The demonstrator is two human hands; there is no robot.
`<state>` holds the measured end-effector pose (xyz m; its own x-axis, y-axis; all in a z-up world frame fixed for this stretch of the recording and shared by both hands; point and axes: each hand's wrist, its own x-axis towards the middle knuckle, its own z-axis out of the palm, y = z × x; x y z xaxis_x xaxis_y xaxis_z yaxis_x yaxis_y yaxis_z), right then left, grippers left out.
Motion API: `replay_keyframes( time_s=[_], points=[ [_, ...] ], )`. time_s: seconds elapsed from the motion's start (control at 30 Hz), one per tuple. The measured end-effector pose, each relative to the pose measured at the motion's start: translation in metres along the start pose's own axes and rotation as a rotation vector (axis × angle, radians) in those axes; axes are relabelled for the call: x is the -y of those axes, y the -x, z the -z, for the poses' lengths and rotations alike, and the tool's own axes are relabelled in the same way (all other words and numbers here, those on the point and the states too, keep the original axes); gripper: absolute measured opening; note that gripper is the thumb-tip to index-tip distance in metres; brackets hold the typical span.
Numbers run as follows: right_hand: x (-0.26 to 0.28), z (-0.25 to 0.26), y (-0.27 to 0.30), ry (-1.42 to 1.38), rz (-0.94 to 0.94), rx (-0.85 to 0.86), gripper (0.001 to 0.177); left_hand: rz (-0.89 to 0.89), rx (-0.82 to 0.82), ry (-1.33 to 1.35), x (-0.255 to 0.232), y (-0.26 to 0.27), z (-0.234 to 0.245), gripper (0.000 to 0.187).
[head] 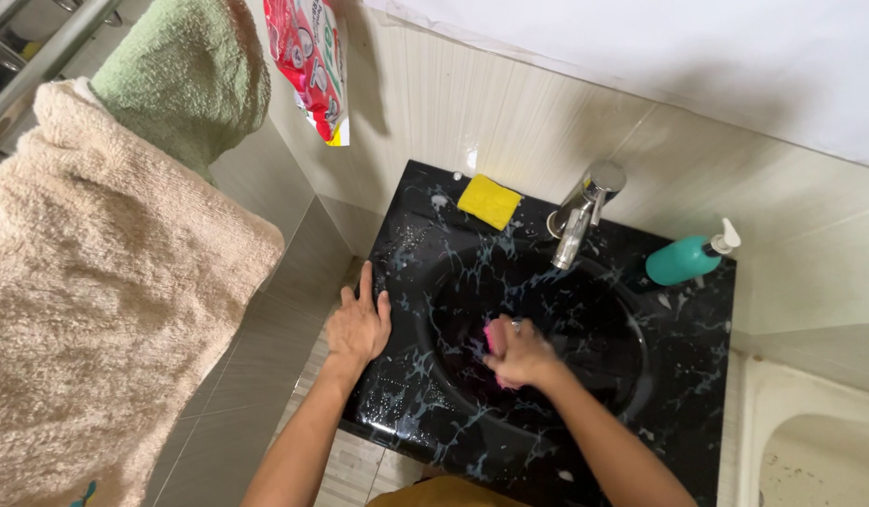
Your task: The person cleans a black marble sink and the surrounding countertop using a pink cloth, moving around the faucet and along the edges of the basin.
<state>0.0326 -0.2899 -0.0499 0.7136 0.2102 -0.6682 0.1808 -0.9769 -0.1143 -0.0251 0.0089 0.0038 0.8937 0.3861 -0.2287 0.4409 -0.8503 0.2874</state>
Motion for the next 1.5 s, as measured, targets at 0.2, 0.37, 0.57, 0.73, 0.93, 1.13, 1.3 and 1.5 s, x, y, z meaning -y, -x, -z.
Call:
replay_keyframes(
  time_s=[0.2,0.37,0.57,0.73,0.93,1.13,1.3,1.5],
  points=[
    [0.002,-0.015,0.004,-0.186,-0.034,-0.209,0.074,-0.003,0.04,0.007,0.001,0.003,0.003,0.072],
    [0.028,0.013,-0.017,-0.51,-0.091,-0.414,0.069,-0.02,0.015,0.0,0.001,-0.003,-0.001,0.071],
    [0.049,-0.042,-0.046,-0.24,0.531,-0.754,0.074,-0.028,-0.032,0.033,0.003,-0.001,-0.002,0.071],
    [0.01,-0.012,-0.063,0.266,0.444,-0.589,0.053,-0.012,-0.004,0.03,0.004,-0.003,-0.005,0.071],
    [0.055,-0.009,-0.068,-0.327,0.267,-0.651,0.078,-0.021,-0.07,0.034,0.003,-0.003,-0.007,0.07],
    [0.037,-0.013,-0.041,-0.095,0.733,-0.557,0.069,0.006,-0.023,0.031,0.003,0.0,-0.007,0.071],
    [0.029,0.024,-0.053,0.056,0.4,-0.567,0.068,-0.001,-0.02,0.033,0.003,-0.002,-0.007,0.071],
    [0.092,0.007,-0.042,-0.376,0.701,-0.818,0.064,-0.011,-0.042,0.033,0.003,-0.001,-0.006,0.072]
  ],
)
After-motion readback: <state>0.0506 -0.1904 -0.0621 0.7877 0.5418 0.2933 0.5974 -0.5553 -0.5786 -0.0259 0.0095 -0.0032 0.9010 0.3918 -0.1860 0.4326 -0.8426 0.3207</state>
